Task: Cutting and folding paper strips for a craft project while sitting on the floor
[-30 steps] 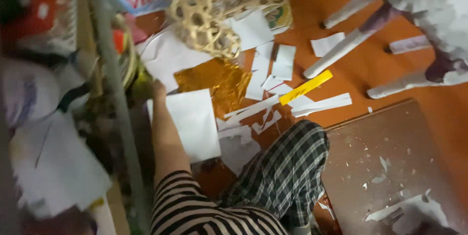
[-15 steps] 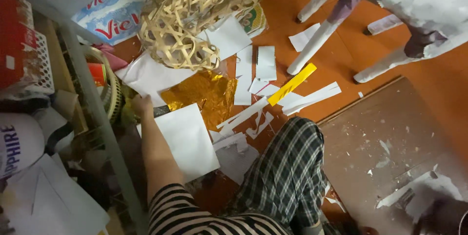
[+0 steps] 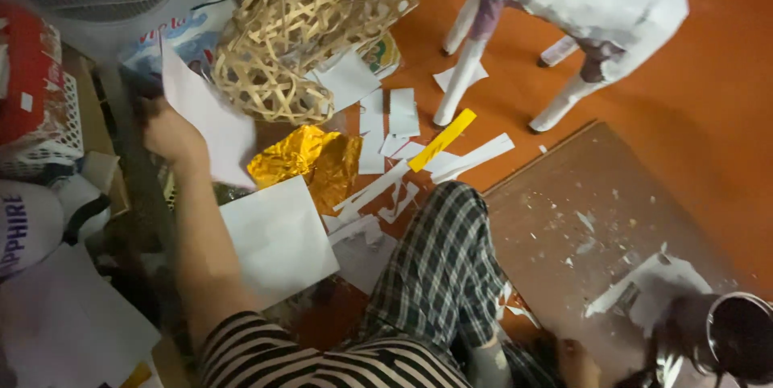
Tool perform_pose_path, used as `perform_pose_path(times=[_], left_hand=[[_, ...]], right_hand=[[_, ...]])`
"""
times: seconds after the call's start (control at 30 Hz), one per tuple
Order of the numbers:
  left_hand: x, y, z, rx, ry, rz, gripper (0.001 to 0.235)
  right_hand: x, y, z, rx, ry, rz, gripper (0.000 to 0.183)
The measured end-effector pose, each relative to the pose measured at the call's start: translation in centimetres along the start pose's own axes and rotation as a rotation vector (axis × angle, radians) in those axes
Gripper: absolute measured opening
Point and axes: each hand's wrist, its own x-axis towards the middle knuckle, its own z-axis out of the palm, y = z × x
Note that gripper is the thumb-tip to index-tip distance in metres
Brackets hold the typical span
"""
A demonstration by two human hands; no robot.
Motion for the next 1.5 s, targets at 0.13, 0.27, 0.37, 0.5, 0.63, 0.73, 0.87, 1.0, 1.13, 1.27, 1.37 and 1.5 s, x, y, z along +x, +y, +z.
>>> perform_pose_path(times=[0.13, 0.27, 0.37, 0.5, 0.63, 0.73, 0.87, 1.0, 1.13, 1.27, 1.37, 1.5], left_hand=[[5.6, -0.1, -7.4, 0.127, -0.053, 0.166, 0.022], [6.1, 1.6, -23.1, -0.008, -0.269, 0.363, 0.031], [3.5, 4.5, -38.3, -0.057, -0.106, 0.749, 0.037], [-0.6, 11.5, -49.3, -0.837, -0.256, 1.087, 0.048], [-6.3, 22.8, -52.0, -1.618, -0.446, 1.198, 0.029], [-14.4, 33.8, -48.8, -2.040, -0.938, 0.931, 0.031], [-29.5, 42.3, -44.3, -1.965, -1.425, 0.590, 0.008], [-47.7, 44.3, -35.9, -1.635, -2.156, -0.036, 0.045], [-52.9, 41.6, -36.0, -1.504, -2.419, 0.030, 0.044], [-54.0, 41.3, -36.2, -1.483, -2.547, 0.414, 0.058], [-54.0, 40.5, -35.2, -1.147, -2.639, 0.322, 0.053], [-53.6, 42.1, -33.4, -1.128, -2.562, 0.381, 0.042]], right_hand=[[2.7, -2.7, 0.2, -0.022, 0.023, -0.055, 0.048], [2.2, -3.8, -0.9, 0.010, 0.014, -0.011, 0.049], [2.5, -2.7, 0.1, 0.098, 0.001, -0.102, 0.044], [0.0, -5.1, -2.0, 0.225, 0.047, -0.178, 0.048], [-1.1, -6.1, -2.8, 0.344, 0.089, -0.271, 0.043], [-4.5, -8.5, -6.3, 0.448, 0.026, -0.211, 0.032], [-3.7, -8.4, -4.4, 0.442, 0.115, -0.080, 0.033], [-4.3, -10.4, -6.1, 0.740, -0.023, 0.013, 0.049], [-4.6, -13.7, -6.4, 1.514, -0.216, 0.037, 0.093], [-1.1, -18.1, 0.3, 2.087, -0.120, 0.145, 0.106], [10.7, -18.4, 10.0, 2.080, 0.168, 0.326, 0.078], [14.8, -19.2, 14.0, 2.038, 0.420, 0.394, 0.046]])
